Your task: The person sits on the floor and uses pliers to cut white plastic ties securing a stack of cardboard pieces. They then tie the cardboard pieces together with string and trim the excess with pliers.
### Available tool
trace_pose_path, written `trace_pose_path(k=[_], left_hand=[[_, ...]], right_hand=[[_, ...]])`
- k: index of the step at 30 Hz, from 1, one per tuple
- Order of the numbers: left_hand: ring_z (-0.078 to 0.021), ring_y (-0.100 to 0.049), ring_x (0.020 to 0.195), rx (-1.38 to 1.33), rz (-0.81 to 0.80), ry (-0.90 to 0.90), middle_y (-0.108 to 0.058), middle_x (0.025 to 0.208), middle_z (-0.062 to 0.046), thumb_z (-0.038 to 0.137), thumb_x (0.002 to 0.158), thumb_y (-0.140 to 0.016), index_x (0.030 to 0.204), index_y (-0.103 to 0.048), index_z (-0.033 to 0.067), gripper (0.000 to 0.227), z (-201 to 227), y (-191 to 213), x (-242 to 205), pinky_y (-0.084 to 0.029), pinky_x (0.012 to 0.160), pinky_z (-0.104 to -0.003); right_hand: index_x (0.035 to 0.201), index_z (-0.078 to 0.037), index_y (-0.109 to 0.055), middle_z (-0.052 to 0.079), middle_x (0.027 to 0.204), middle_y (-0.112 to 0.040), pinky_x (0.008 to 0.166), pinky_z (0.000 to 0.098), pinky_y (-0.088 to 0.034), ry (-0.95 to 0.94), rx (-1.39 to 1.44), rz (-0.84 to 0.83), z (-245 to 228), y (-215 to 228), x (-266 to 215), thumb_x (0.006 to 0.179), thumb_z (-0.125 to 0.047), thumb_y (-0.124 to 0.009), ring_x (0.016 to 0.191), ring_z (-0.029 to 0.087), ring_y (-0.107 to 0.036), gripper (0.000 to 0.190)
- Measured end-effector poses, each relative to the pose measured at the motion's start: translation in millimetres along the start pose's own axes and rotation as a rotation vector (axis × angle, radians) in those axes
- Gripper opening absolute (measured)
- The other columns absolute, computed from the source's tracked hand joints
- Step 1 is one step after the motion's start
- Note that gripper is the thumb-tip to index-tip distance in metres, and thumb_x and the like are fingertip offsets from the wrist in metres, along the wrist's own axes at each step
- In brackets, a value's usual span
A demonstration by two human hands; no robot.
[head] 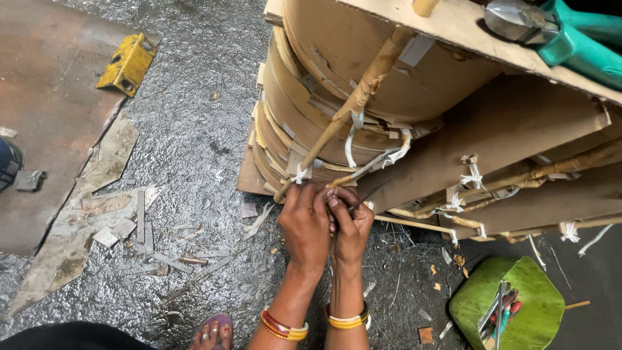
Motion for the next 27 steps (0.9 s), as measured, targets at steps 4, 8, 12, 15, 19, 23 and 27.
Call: trace_pose_path(k=[4, 8, 12, 15, 19, 23, 27], left_hand=[[-0.0394, -0.066, 0.081, 0.141, 0.050, -0.083, -0.064, 0.087, -0.016, 0.003, 0.085, -0.069, 0.088, -0.068, 0.0007, 0.004, 6.3, 1.9, -3.2, -0.051, 0.068, -0.049], [-0.0397, -0.065, 0.083, 0.088, -0.013, -0.161, -0.065, 0.088, -0.016, 0.001, 0.085, -0.067, 0.090, -0.066, 0.0002, 0.005, -0.9, -4.9, -6.0, -0.051, 0.071, -0.049], [-0.0397, -0.066, 0.081, 0.065, -0.061, -0.103, -0.067, 0.089, -0.017, 0.000, 0.084, -0.065, 0.091, -0.067, -0.0007, 0.007, 3.5, 3.8, -3.3, -0.051, 0.070, -0.049], [-0.0332, -0.072, 0.073, -0.066, -0.201, 0.152, -0.070, 0.087, -0.015, 0.000, 0.087, -0.062, 0.091, -0.070, 0.0014, 0.009, 34.6, 14.2, -2.2, -0.055, 0.065, -0.043], [-0.0318, -0.077, 0.081, -0.567, -0.394, 0.067, -0.075, 0.092, -0.016, 0.002, 0.089, -0.064, 0.093, -0.072, 0.0006, 0.009, 99.1, 16.4, -30.3, -0.063, 0.071, -0.040], [-0.0408, -0.072, 0.069, -0.060, -0.644, -0.005, -0.072, 0.076, -0.022, 0.017, 0.088, -0.073, 0.093, -0.082, 0.0091, 0.013, 74.5, 10.2, -36.7, -0.055, 0.063, -0.049], [-0.0410, -0.071, 0.070, 0.568, -0.637, -0.029, -0.069, 0.075, -0.023, 0.031, 0.084, -0.075, 0.076, -0.076, 0.0056, 0.027, 7.6, 30.2, -17.5, -0.054, 0.061, -0.052]], right_hand=[[0.108, 0.004, -0.071, 0.002, 0.097, -0.067, 0.059, 0.0187, -0.042, 0.021, -0.115, 0.026, -1.8, 4.9, 0.3, 0.090, 0.000, -0.070, 0.076, 0.005, -0.057, 0.018], [0.107, 0.006, -0.071, 0.006, 0.104, -0.069, 0.087, 0.0238, -0.051, 0.144, -0.141, -0.065, -4.0, 6.1, 1.4, 0.093, 0.000, -0.068, 0.094, 0.012, -0.064, 0.015], [0.104, 0.008, -0.071, 0.007, 0.101, -0.069, 0.083, 0.0255, -0.051, 0.136, -0.084, -0.118, 3.6, 13.0, -0.3, 0.092, 0.002, -0.065, 0.091, 0.014, -0.064, 0.015], [0.109, 0.008, -0.071, 0.006, 0.096, -0.065, 0.073, 0.0249, -0.051, 0.155, -0.018, -0.191, 4.9, 18.0, 5.7, 0.091, 0.002, -0.066, 0.084, 0.012, -0.062, 0.019], [0.107, 0.005, -0.071, 0.006, 0.102, -0.062, 0.047, 0.0209, -0.040, -0.018, -0.065, -0.060, 15.7, 31.1, 11.8, 0.083, 0.002, -0.072, 0.063, 0.009, -0.053, 0.025], [0.107, 0.002, -0.071, 0.006, 0.109, -0.065, 0.066, 0.0219, -0.050, 0.170, -0.149, -0.088, -5.9, 29.2, 10.4, 0.080, 0.003, -0.077, 0.077, 0.007, -0.059, 0.028], [0.102, 0.001, -0.073, 0.004, 0.098, -0.068, 0.070, 0.0202, -0.049, 0.249, -0.330, 0.000, -15.7, 12.1, 2.9, 0.078, 0.004, -0.084, 0.078, 0.005, -0.058, 0.026]])
Point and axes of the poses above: each hand's wrist, its own x-axis towards the middle knuckle, its own y-axis out of the back of the hand, z = x × y, the point moved 4 cm from there along x, towards the middle knuckle
